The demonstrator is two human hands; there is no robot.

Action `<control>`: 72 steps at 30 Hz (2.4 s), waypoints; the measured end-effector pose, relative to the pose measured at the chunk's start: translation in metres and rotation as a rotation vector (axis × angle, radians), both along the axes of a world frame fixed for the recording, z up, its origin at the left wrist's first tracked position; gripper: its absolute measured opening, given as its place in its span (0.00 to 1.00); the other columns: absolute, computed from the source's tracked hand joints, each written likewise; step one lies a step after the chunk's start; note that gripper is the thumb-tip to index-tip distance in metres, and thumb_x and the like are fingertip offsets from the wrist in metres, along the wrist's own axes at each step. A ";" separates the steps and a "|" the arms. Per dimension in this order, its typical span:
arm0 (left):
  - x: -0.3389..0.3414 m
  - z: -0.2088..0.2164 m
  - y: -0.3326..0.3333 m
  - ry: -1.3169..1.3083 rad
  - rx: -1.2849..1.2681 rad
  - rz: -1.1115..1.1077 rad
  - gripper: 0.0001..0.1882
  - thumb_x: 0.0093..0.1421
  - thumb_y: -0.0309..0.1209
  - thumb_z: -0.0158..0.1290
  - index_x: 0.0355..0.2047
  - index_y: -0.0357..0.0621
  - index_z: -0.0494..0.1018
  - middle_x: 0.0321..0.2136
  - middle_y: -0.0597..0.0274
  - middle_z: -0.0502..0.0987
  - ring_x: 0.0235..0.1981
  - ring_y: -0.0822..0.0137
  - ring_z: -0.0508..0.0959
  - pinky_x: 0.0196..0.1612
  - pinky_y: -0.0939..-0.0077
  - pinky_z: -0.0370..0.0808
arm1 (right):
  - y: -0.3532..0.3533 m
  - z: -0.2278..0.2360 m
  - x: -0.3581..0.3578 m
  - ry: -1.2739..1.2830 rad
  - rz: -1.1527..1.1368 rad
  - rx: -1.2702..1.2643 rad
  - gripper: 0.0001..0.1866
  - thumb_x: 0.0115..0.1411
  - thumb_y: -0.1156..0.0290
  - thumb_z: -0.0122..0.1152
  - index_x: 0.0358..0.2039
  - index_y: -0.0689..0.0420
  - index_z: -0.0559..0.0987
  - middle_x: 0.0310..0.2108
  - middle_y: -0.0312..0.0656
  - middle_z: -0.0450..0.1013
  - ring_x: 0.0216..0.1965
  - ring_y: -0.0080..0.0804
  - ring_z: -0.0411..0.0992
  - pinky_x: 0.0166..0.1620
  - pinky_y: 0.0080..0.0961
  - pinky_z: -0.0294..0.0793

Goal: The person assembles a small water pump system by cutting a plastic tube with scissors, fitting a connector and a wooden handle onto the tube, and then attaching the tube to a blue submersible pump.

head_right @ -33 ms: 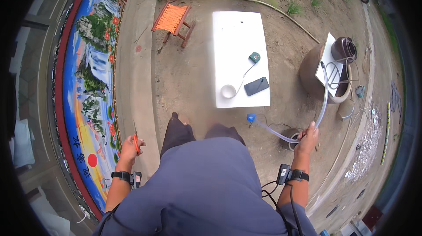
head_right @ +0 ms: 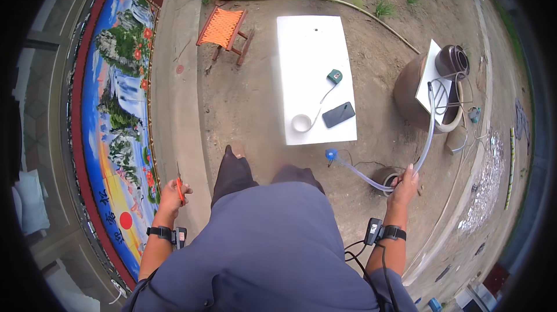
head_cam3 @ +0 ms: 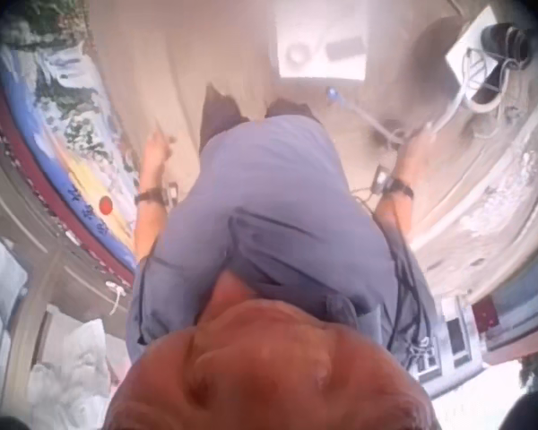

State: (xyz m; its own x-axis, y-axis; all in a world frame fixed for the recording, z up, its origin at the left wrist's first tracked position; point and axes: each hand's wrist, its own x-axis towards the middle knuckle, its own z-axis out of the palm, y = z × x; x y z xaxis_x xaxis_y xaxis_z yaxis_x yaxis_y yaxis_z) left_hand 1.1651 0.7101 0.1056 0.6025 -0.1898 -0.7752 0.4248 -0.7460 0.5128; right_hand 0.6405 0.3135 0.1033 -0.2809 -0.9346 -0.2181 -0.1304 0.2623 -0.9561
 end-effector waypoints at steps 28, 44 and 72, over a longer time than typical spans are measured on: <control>0.255 -0.001 -0.697 -0.265 -0.046 -1.648 0.26 0.63 0.43 0.60 0.52 0.33 0.74 0.29 0.50 0.83 0.28 0.61 0.83 0.34 0.67 0.78 | 0.070 -0.015 0.223 0.345 -0.975 0.299 0.16 0.69 0.57 0.57 0.30 0.55 0.71 0.18 0.32 0.62 0.17 0.22 0.65 0.22 0.22 0.64; 0.126 -0.136 -0.967 -0.461 -0.165 -2.893 0.24 0.60 0.40 0.56 0.55 0.46 0.70 0.40 0.44 0.81 0.41 0.42 0.82 0.45 0.50 0.78 | -0.035 0.021 0.449 0.484 -1.466 0.418 0.11 0.69 0.64 0.57 0.33 0.58 0.74 0.19 0.33 0.68 0.20 0.20 0.67 0.26 0.20 0.66; 0.085 -0.345 -0.902 -0.247 -1.286 -3.206 0.12 0.57 0.35 0.59 0.42 0.57 0.79 0.35 0.67 0.78 0.38 0.62 0.78 0.42 0.62 0.70 | -0.256 -0.288 0.490 -0.594 -0.668 -0.097 0.18 0.73 0.57 0.47 0.42 0.59 0.77 0.23 0.30 0.66 0.21 0.16 0.60 0.27 0.17 0.62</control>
